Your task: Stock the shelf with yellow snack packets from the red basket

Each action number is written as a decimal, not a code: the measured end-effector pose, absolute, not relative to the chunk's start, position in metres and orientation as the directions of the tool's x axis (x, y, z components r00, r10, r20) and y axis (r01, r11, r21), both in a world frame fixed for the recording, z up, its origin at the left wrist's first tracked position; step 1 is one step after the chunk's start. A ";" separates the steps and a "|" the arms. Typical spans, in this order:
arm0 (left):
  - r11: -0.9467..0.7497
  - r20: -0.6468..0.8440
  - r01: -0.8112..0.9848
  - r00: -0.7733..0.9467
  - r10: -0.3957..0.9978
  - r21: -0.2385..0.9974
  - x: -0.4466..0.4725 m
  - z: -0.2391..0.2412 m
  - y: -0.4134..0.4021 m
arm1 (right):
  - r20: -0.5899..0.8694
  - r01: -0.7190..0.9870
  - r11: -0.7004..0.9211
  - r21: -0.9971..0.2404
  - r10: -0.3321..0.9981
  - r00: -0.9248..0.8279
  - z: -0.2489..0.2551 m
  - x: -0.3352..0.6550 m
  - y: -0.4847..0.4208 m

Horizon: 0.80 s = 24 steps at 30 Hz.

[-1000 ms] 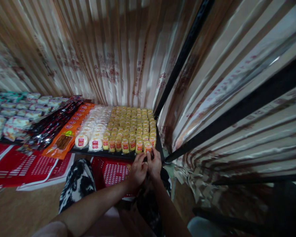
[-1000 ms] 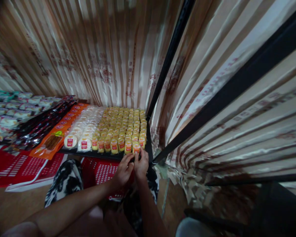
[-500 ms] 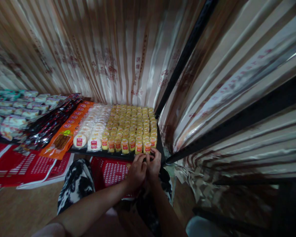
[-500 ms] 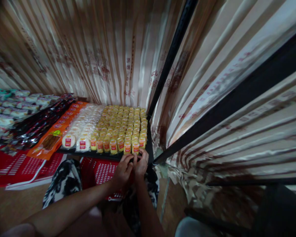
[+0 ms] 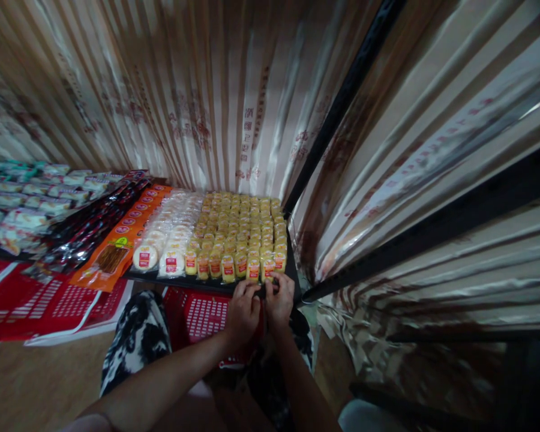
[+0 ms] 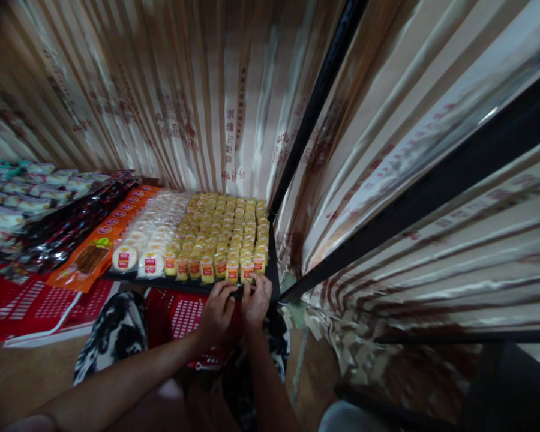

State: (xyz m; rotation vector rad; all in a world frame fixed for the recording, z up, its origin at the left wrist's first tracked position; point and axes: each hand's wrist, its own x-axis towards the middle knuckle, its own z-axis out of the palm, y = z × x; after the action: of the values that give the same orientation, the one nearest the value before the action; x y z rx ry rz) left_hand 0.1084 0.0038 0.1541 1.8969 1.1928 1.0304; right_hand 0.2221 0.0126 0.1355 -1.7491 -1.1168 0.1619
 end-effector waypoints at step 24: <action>-0.338 0.181 0.373 0.396 0.900 0.864 0.081 0.143 -0.012 | 0.448 0.573 0.054 -0.818 0.685 0.575 0.150 0.214 -0.001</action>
State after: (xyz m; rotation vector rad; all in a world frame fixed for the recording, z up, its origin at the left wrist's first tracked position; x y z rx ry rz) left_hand 0.0806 -0.0117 0.1431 1.8925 1.0934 0.8753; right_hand 0.2136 -0.0007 0.1496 -1.6148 -1.0790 0.1166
